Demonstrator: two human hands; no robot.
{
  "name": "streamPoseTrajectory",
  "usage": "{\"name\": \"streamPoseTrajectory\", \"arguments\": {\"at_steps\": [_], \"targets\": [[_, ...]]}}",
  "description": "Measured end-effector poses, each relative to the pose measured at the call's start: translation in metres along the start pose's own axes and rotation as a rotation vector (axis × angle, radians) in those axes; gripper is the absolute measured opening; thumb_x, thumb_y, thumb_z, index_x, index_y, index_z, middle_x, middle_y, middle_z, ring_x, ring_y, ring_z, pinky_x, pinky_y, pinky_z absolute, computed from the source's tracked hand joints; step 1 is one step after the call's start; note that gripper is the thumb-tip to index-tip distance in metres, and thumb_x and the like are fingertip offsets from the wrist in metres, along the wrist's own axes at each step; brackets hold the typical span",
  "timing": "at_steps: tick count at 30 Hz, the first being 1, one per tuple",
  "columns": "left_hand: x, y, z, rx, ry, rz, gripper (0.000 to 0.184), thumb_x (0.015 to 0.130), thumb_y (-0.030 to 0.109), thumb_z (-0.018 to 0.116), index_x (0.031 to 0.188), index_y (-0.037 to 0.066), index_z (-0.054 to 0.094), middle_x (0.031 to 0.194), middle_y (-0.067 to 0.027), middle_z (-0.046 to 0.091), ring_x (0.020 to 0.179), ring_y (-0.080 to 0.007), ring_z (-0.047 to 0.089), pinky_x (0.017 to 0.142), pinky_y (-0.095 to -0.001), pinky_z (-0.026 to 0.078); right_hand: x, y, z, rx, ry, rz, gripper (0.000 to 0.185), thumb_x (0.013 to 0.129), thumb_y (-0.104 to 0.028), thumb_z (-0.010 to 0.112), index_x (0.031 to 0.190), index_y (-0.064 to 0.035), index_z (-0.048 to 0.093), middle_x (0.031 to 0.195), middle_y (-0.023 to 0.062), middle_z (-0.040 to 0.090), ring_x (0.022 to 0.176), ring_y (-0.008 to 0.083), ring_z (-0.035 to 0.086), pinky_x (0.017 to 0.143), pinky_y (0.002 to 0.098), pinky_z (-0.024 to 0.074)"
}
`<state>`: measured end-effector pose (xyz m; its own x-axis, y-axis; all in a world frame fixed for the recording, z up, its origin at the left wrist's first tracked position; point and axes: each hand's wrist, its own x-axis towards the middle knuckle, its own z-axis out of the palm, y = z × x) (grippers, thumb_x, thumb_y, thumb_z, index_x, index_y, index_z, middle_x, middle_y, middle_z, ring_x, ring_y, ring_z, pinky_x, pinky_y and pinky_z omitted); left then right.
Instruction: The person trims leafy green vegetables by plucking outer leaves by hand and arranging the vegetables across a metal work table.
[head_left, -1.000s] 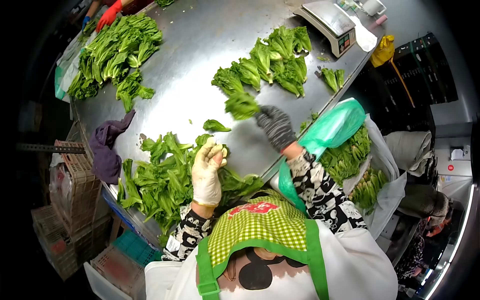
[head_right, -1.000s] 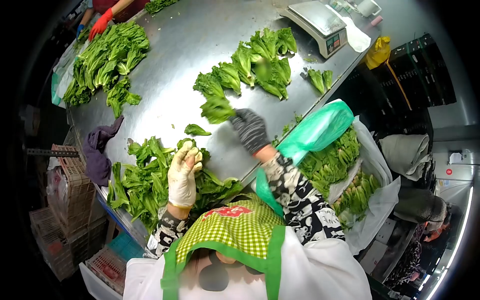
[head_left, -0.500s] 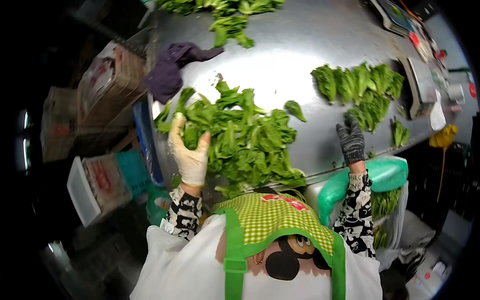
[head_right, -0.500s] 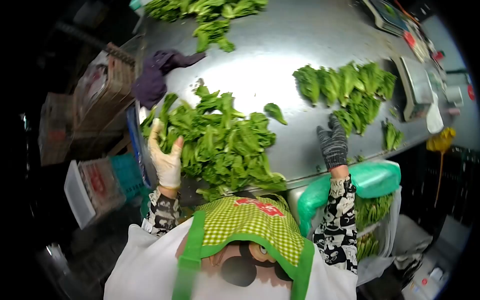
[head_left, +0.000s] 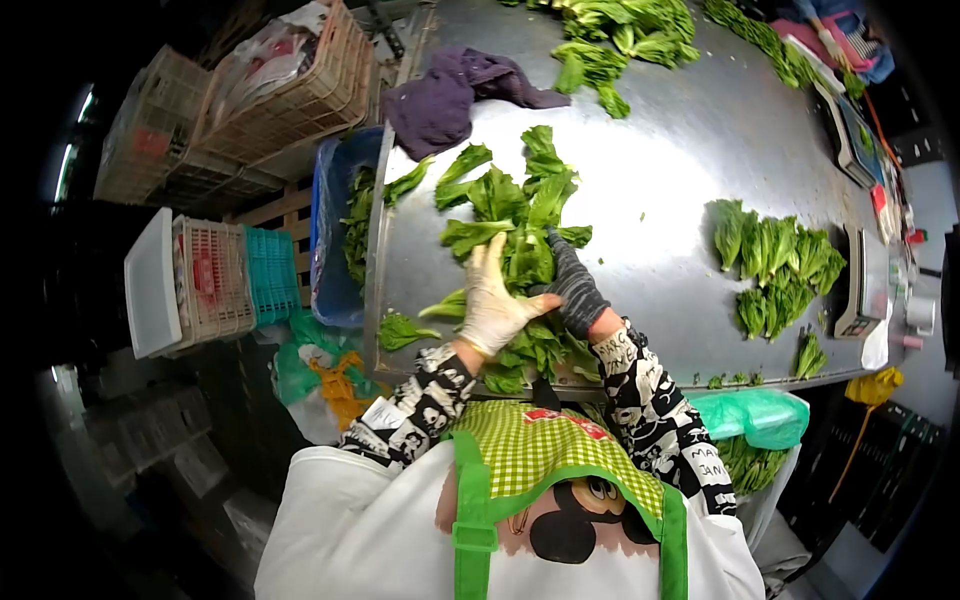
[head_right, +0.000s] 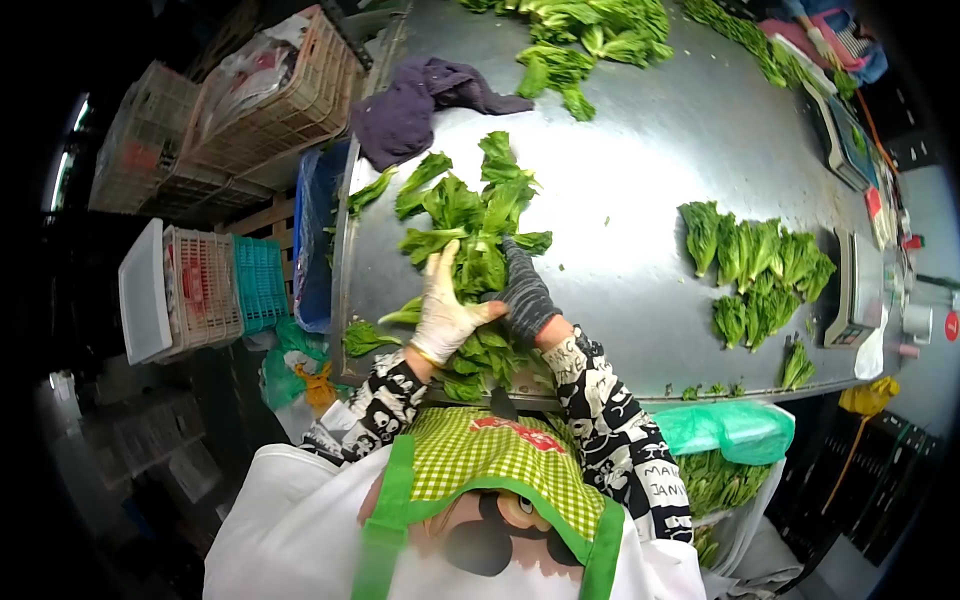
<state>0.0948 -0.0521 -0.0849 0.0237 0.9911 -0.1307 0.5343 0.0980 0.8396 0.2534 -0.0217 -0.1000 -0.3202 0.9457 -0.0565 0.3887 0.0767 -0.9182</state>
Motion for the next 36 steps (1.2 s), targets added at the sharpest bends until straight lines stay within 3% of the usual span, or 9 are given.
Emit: {"name": "streamPoseTrajectory", "arguments": {"at_steps": [3,10,15,20,22,26,29,35,36], "targets": [[0.014,0.007,-0.012,-0.218,0.045,0.053,0.125,0.048,0.05,0.09,0.144,0.003,0.024,0.142,-0.0235,0.03,0.134,-0.0356,0.03,0.111,-0.0423,0.029,0.005,-0.012,-0.003,0.893,-0.162,0.276,0.07,0.077,-0.013,0.077,0.135,0.0008,0.039,0.125,0.0133,0.057,0.11,0.0215,0.057,0.096,0.0321,0.0462],[0.035,0.014,-0.023,-0.589,-0.001,0.074,0.115,0.049,0.034,0.094,0.141,0.003,0.032,0.131,-0.0156,0.05,0.121,-0.0233,0.048,0.104,-0.0341,0.04,0.003,-0.064,-0.014,0.121,-0.038,-0.004,0.033,0.084,-0.004,0.06,0.117,0.0002,0.057,0.108,0.0123,0.065,0.094,0.022,0.062,0.084,0.0344,0.0498],[0.033,0.028,-0.051,-0.431,0.051,0.253,0.078,0.062,0.002,0.074,0.133,-0.001,0.042,0.119,-0.0149,0.058,0.107,-0.0191,0.058,0.096,-0.0301,0.047,-0.008,-0.08,-0.011,0.304,-0.086,0.063,0.058,0.076,-0.005,0.064,0.13,-0.002,0.044,0.115,0.0126,0.059,0.104,0.0235,0.057,0.09,0.0354,0.0476],[0.033,0.027,-0.078,-0.551,0.164,0.264,0.061,0.065,0.009,0.083,0.117,-0.003,0.055,0.103,-0.0103,0.067,0.093,-0.0143,0.063,0.084,-0.0282,0.051,-0.003,-0.128,-0.011,-0.093,-0.163,0.12,0.097,0.072,-0.003,0.071,0.15,-0.0096,0.014,0.138,0.0158,0.041,0.12,0.0289,0.048,0.099,0.0427,0.0444],[0.03,0.022,-0.102,-0.719,0.115,0.242,0.059,0.065,0.01,0.083,0.117,-0.002,0.055,0.103,-0.0104,0.067,0.092,-0.0144,0.064,0.083,-0.0287,0.052,-0.005,-0.149,-0.012,-0.104,-0.156,0.094,0.098,0.071,-0.003,0.072,0.15,-0.0101,0.015,0.143,0.0157,0.036,0.123,0.0312,0.047,0.099,0.0444,0.0436],[0.017,0.001,-0.173,-0.272,0.365,0.324,0.066,0.063,0.016,0.086,0.118,-0.001,0.054,0.107,-0.0127,0.066,0.095,-0.0196,0.065,0.086,-0.0323,0.054,-0.038,-0.118,-0.03,-0.534,-0.07,-0.045,0.096,0.066,-0.009,0.078,0.146,-0.0078,0.026,0.143,0.0212,0.035,0.13,0.0357,0.039,0.106,0.0439,0.0359],[0.01,-0.034,-0.218,-0.192,0.491,0.211,0.062,0.066,0.012,0.084,0.119,-0.001,0.053,0.107,-0.013,0.065,0.095,-0.02,0.065,0.085,-0.0326,0.054,-0.069,-0.096,-0.039,-0.776,-0.143,0.264,0.095,0.067,-0.029,0.08,0.143,-0.0028,0.03,0.142,0.0265,0.035,0.134,0.0381,0.032,0.11,0.0459,0.0287],[0.035,-0.158,-0.266,-0.212,0.547,0.076,0.054,0.072,-0.002,0.074,0.122,0.002,0.055,0.105,-0.0082,0.067,0.092,-0.016,0.065,0.081,-0.0291,0.053,-0.138,-0.057,-0.034,-0.937,-0.148,0.627,0.09,0.061,-0.029,0.083,0.138,-0.0085,0.04,0.135,0.0239,0.044,0.125,0.0388,0.041,0.106,0.046,0.0337],[0.041,-0.164,-0.273,-0.233,0.399,-0.089,0.068,0.072,0.002,0.076,0.133,0.005,0.048,0.123,-0.0134,0.06,0.109,-0.0195,0.06,0.092,-0.0315,0.049,-0.14,-0.051,-0.031,-0.912,-0.086,0.594,0.088,0.061,-0.027,0.082,0.137,-0.0083,0.042,0.132,0.0236,0.046,0.123,0.039,0.043,0.104,0.0461,0.0346]]}}
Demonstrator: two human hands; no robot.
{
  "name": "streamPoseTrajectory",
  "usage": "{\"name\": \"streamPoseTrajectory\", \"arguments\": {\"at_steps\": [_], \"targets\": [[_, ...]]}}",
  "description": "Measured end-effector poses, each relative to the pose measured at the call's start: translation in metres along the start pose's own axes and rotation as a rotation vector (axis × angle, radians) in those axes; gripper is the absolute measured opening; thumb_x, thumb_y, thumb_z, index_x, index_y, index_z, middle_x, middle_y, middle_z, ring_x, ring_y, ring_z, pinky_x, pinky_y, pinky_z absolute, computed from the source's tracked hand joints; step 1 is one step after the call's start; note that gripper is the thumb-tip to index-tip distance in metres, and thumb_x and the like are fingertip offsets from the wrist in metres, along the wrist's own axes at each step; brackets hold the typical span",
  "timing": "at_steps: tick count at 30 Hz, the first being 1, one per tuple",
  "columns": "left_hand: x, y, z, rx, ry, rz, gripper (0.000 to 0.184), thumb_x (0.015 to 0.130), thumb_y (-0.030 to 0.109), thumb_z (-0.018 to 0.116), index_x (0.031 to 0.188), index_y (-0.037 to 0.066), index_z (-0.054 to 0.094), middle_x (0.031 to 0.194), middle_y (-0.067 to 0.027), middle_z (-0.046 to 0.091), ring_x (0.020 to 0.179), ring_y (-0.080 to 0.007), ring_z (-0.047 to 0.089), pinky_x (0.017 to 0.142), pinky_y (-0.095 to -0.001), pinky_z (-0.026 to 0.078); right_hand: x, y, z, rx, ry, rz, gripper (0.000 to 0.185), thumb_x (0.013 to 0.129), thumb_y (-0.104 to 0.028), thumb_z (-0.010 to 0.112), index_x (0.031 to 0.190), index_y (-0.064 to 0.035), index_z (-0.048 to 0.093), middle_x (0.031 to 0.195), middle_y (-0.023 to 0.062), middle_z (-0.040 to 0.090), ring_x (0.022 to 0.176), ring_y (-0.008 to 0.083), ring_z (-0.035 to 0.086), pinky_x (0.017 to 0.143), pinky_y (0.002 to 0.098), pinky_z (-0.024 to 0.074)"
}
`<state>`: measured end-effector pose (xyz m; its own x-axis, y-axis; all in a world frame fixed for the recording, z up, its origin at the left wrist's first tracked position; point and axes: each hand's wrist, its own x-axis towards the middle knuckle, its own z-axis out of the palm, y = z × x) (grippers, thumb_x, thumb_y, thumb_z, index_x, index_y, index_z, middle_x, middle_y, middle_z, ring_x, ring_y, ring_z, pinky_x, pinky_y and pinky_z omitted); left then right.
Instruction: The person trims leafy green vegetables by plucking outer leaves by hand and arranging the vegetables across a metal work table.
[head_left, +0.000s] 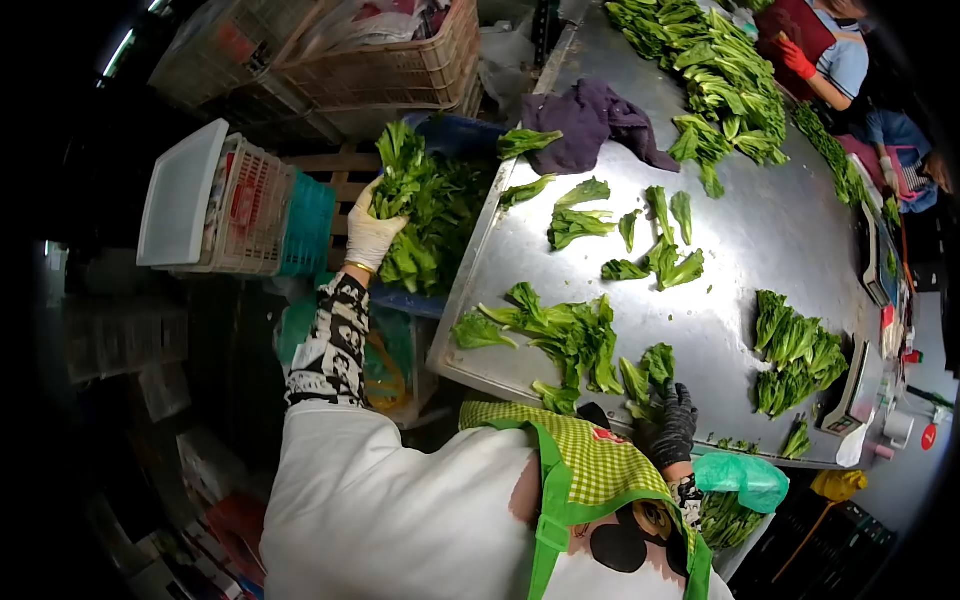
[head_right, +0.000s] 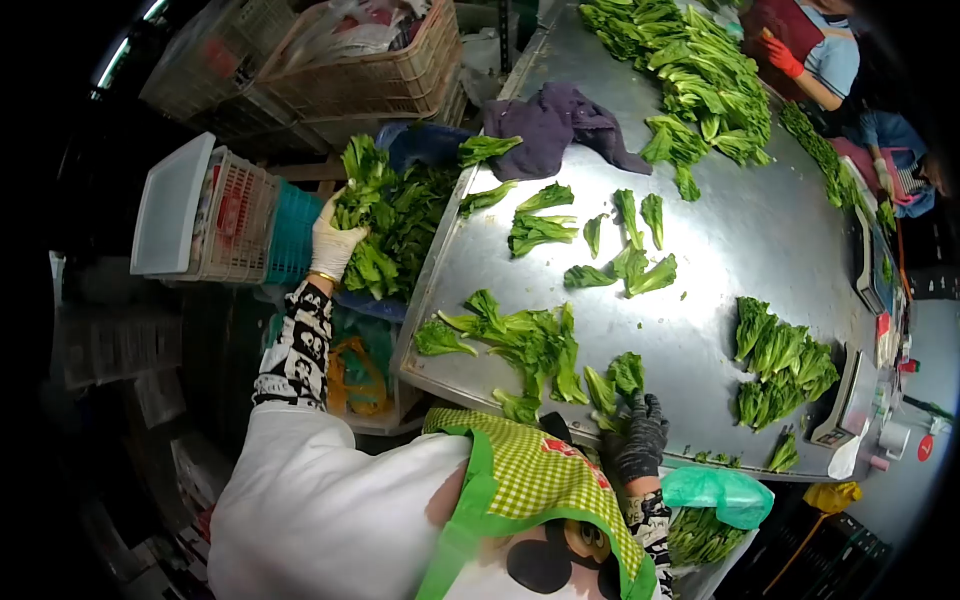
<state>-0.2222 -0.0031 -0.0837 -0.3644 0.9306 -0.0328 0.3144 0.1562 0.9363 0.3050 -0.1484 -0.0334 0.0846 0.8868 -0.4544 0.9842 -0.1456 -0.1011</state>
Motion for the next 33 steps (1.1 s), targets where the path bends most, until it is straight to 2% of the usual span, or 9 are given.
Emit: {"name": "streamPoseTrajectory", "arguments": {"at_steps": [2,3,6,10,13,21,24,28,33], "targets": [[0.014,-0.029,0.004,0.2,-0.095,0.119,0.09,0.071,0.012,0.081,0.146,0.01,0.031,0.141,-0.018,0.044,0.13,-0.0236,0.043,0.106,-0.0355,0.036,-0.003,0.007,0.015,0.078,0.106,-0.002,0.082,0.061,-0.023,0.081,0.134,-0.008,0.046,0.128,0.023,0.049,0.118,0.0394,0.046,0.102,0.0463,0.0365],[0.022,-0.034,0.01,0.129,-0.224,-0.002,0.11,0.068,0.023,0.085,0.151,0.014,0.014,0.153,-0.0194,0.023,0.142,-0.0262,0.022,0.114,-0.0376,0.022,0.0,0.013,0.031,0.181,0.172,-0.03,0.078,0.063,-0.018,0.077,0.133,-0.006,0.046,0.124,0.0242,0.051,0.115,0.0408,0.047,0.1,0.0457,0.0379],[0.011,0.001,0.038,0.462,-0.197,0.146,0.116,0.065,0.031,0.086,0.151,0.013,0.011,0.153,-0.0207,0.02,0.143,-0.0316,0.018,0.115,-0.0394,0.019,0.012,0.012,0.056,0.467,0.226,-0.018,0.073,0.066,-0.01,0.071,0.134,-0.0005,0.043,0.119,0.026,0.052,0.112,0.0435,0.048,0.098,0.045,0.0398],[-0.061,0.07,0.074,0.583,-0.514,0.553,0.141,0.041,0.055,0.087,0.149,0.001,0.013,0.153,-0.0261,0.013,0.144,-0.0377,0.006,0.117,-0.0455,0.005,0.029,-0.028,0.042,0.46,0.227,-0.182,0.074,0.068,-0.005,0.066,0.136,0.0009,0.037,0.121,0.0284,0.048,0.111,0.0449,0.047,0.1,0.0444,0.0392],[-0.126,0.049,0.101,0.594,-0.76,0.621,0.139,0.046,0.075,0.074,0.148,0.0,0.015,0.153,-0.0274,0.007,0.143,-0.0415,0.001,0.116,-0.0509,0.002,0.042,-0.062,0.042,0.513,0.139,-0.264,0.075,0.069,-0.003,0.066,0.137,0.0003,0.035,0.126,0.0278,0.042,0.111,0.0429,0.047,0.099,0.0433,0.0404],[-0.162,0.053,0.125,0.54,-0.739,0.505,0.125,0.05,0.057,0.082,0.147,0.005,0.021,0.149,-0.0366,0.001,0.14,-0.0488,0.003,0.114,-0.0548,0.005,0.083,-0.146,0.054,0.513,-0.195,-0.592,0.073,0.082,-0.019,0.062,0.141,0.0065,0.027,0.143,0.033,0.028,0.135,0.0465,0.025,0.114,0.0431,0.023],[-0.163,0.045,0.132,0.559,-0.622,0.615,0.116,0.053,0.054,0.081,0.145,0.007,0.029,0.148,-0.0373,0.003,0.138,-0.0498,0.007,0.113,-0.0548,0.007,0.082,-0.17,0.05,0.527,-0.061,-0.622,0.066,0.074,-0.01,0.068,0.133,-0.0011,0.039,0.129,0.0253,0.046,0.122,0.0402,0.041,0.104,0.0423,0.0357],[-0.154,0.048,0.158,0.491,-0.519,0.488,0.094,0.053,0.034,0.084,0.136,0.015,0.045,0.149,-0.0325,0.01,0.135,-0.0507,0.016,0.11,-0.058,0.016,0.09,-0.164,0.027,0.81,-0.483,-0.613,0.066,0.072,-0.011,0.068,0.131,-0.0008,0.04,0.116,0.0192,0.057,0.111,0.0314,0.053,0.097,0.0379,0.0424],[-0.118,0.056,0.184,0.269,-0.319,0.483,0.052,0.061,0.008,0.079,0.109,0.012,0.061,0.126,-0.0249,0.051,0.1,-0.0361,0.059,0.09,-0.0394,0.049,0.107,-0.15,-0.031,0.43,-0.367,-0.815,0.049,0.075,-0.007,0.064,0.123,-0.0033,0.056,0.12,0.0155,0.06,0.109,0.0232,0.057,0.095,0.035,0.0452]]}}
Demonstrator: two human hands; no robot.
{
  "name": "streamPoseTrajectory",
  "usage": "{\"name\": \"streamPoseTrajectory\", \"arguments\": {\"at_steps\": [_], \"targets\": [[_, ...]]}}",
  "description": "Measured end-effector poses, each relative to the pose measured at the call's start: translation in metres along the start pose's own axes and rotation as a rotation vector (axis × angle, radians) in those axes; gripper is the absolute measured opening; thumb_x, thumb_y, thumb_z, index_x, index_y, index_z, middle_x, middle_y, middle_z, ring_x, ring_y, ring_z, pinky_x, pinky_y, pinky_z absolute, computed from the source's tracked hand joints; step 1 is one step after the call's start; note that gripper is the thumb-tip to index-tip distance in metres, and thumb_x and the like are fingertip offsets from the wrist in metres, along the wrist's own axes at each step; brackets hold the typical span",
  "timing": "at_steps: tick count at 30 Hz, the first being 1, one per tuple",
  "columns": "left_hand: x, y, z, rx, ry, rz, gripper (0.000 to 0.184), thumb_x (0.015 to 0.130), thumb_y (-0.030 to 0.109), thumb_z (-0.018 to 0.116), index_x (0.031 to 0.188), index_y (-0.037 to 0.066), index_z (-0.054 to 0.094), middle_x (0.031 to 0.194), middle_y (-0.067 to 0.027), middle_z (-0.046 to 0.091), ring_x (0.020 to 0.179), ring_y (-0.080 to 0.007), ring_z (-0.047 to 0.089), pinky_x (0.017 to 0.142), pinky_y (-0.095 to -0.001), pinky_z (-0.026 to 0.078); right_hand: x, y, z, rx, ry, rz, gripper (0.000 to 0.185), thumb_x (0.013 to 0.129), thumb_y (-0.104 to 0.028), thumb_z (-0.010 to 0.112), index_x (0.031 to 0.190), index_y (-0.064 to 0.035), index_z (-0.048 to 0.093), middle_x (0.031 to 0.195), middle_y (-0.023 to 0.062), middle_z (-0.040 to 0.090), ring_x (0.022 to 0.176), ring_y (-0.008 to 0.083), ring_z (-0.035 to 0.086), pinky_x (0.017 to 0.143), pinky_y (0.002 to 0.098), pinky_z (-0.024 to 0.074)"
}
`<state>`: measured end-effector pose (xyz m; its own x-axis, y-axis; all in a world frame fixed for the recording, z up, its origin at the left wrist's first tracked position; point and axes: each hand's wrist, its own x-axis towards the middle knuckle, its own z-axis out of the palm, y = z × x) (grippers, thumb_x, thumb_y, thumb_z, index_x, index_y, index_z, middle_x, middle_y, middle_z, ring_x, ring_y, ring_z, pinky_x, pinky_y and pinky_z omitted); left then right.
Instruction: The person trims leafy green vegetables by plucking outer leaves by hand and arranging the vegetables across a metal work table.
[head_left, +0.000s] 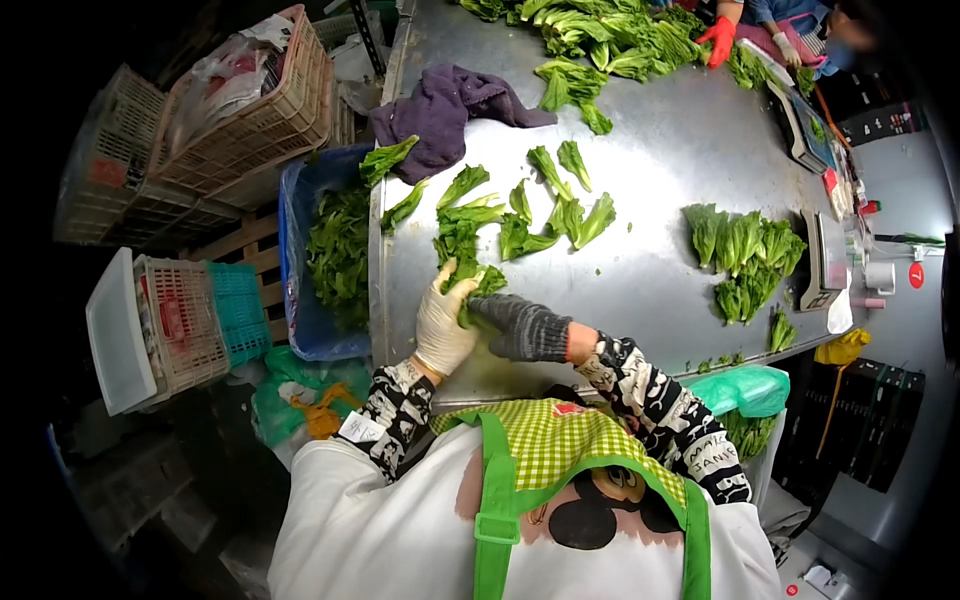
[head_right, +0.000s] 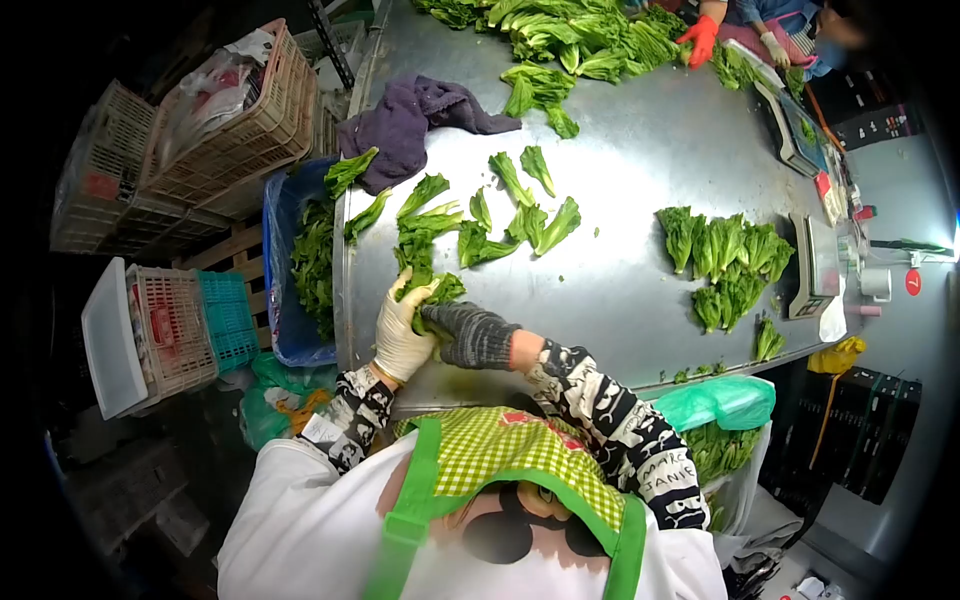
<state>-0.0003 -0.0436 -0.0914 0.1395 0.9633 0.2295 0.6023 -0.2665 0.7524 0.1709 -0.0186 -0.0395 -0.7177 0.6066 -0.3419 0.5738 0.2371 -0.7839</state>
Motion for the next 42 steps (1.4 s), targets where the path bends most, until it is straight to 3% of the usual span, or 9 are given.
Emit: {"name": "streamPoseTrajectory", "arguments": {"at_steps": [5,11,16,19,23,27,32,37,42], "targets": [[0.016,-0.019,-0.021,-0.239,0.17,0.043,0.044,0.063,0.001,0.077,0.103,0.009,0.062,0.108,-0.0126,0.061,0.1,-0.0269,0.061,0.085,-0.0346,0.051,-0.029,0.033,-0.059,0.576,0.377,0.119,0.048,0.08,-0.017,0.072,0.123,-0.003,0.057,0.117,0.0142,0.063,0.099,0.0217,0.063,0.086,0.0313,0.0511],[0.051,-0.068,-0.092,-0.332,0.511,-0.113,0.045,0.067,-0.005,0.072,0.109,0.007,0.06,0.107,-0.0097,0.063,0.102,-0.0215,0.059,0.094,-0.0329,0.045,-0.042,0.14,-0.121,0.147,1.047,0.638,0.079,0.076,-0.019,0.077,0.136,0.0103,0.036,0.127,0.0236,0.054,0.109,0.0254,0.057,0.091,0.0309,0.0483],[0.067,-0.153,-0.12,-0.313,0.23,-0.529,0.068,0.071,-0.003,0.066,0.135,0.007,0.046,0.123,-0.0149,0.055,0.113,-0.0257,0.055,0.099,-0.0326,0.042,-0.007,0.186,-0.126,0.206,0.939,0.762,0.106,0.06,-0.051,0.082,0.135,0.009,0.039,0.131,0.0283,0.048,0.121,0.0342,0.05,0.097,0.0358,0.0448],[0.088,-0.138,-0.12,0.306,0.053,-0.455,0.088,0.069,0.011,0.07,0.146,0.02,0.031,0.145,-0.0235,0.033,0.136,-0.0382,0.028,0.111,-0.0436,0.026,0.026,0.132,-0.126,0.08,0.799,0.671,0.104,0.06,-0.053,0.08,0.136,0.0061,0.04,0.131,0.0259,0.049,0.119,0.037,0.051,0.098,0.0368,0.0435],[0.137,-0.106,-0.114,0.302,0.092,-0.01,0.093,0.069,0.011,0.068,0.149,0.013,0.021,0.146,-0.024,0.033,0.137,-0.0412,0.026,0.114,-0.0468,0.018,0.055,0.087,-0.101,-0.218,0.787,0.606,0.07,0.07,-0.033,0.075,0.128,-0.004,0.05,0.121,0.0223,0.054,0.109,0.0385,0.055,0.093,0.0424,0.0445],[0.167,-0.092,-0.068,0.458,-0.029,-0.094,0.087,0.07,0.018,0.072,0.145,0.009,0.03,0.137,-0.0221,0.044,0.131,-0.041,0.034,0.109,-0.0468,0.025,0.062,0.1,-0.077,-0.024,0.839,0.389,0.038,0.08,-0.012,0.064,0.118,-0.0079,0.061,0.111,0.0163,0.063,0.104,0.0316,0.06,0.091,0.0386,0.0463],[0.166,-0.081,-0.059,0.334,0.31,0.141,0.023,0.067,0.001,0.062,0.09,0.003,0.067,0.083,-0.0148,0.063,0.083,-0.0321,0.061,0.077,-0.0411,0.048,0.023,0.078,-0.096,0.473,0.896,0.529,0.036,0.086,-0.014,0.06,0.121,-0.0036,0.059,0.105,0.0171,0.067,0.093,0.0207,0.063,0.084,0.0307,0.0481],[0.129,-0.084,-0.005,0.054,0.101,0.132,0.038,0.071,0.0,0.058,0.108,0.002,0.062,0.121,-0.0186,0.055,0.116,-0.0345,0.049,0.105,-0.0411,0.036,-0.027,0.119,-0.087,0.348,1.004,0.856,0.035,0.087,-0.012,0.058,0.121,-0.0045,0.06,0.109,0.0138,0.067,0.095,0.0224,0.064,0.086,0.0305,0.049],[0.109,-0.046,0.041,0.151,0.101,0.002,0.041,0.072,0.009,0.055,0.112,0.003,0.061,0.134,-0.0233,0.046,0.129,-0.0418,0.035,0.111,-0.0453,0.027,-0.009,0.108,-0.015,-0.192,1.105,0.443,0.038,0.077,-0.003,0.055,0.113,-0.0082,0.063,0.111,0.0181,0.061,0.1,0.0358,0.06,0.09,0.0401,0.0481]]}}
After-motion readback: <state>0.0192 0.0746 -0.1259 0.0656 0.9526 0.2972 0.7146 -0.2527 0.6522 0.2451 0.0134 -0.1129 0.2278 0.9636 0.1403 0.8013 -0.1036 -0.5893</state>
